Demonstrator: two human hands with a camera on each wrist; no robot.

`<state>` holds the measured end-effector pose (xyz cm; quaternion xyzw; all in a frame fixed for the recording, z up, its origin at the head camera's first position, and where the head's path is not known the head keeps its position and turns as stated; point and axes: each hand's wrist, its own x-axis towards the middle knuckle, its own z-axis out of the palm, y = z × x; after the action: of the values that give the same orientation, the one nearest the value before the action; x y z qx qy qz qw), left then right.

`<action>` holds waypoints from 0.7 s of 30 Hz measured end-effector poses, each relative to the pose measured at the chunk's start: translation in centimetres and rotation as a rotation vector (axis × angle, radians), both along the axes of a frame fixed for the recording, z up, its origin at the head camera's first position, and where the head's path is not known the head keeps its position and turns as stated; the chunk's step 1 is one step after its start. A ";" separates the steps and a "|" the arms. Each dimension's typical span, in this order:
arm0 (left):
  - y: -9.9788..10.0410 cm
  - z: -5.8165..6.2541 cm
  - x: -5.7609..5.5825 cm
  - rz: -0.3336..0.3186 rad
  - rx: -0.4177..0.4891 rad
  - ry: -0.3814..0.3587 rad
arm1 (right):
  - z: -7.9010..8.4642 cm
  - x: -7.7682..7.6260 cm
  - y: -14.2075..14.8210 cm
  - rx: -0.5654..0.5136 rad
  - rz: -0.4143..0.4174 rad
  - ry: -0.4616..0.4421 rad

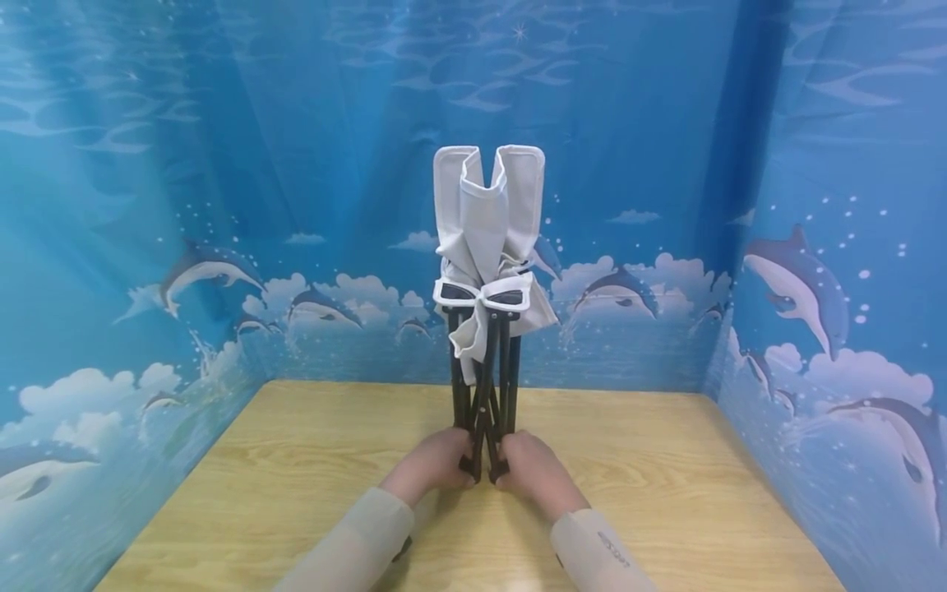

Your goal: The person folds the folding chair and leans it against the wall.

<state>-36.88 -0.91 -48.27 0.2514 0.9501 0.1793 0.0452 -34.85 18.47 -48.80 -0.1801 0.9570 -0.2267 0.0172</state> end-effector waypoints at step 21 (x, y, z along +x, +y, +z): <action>0.2 0.1 -0.9 -0.002 -0.035 0.046 | -0.2 -1.1 0.0 -0.002 -0.002 -0.014</action>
<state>-37.82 -0.68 -48.20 0.2556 0.9536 0.1568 0.0280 -35.90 18.49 -48.96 -0.1774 0.9569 -0.2289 0.0233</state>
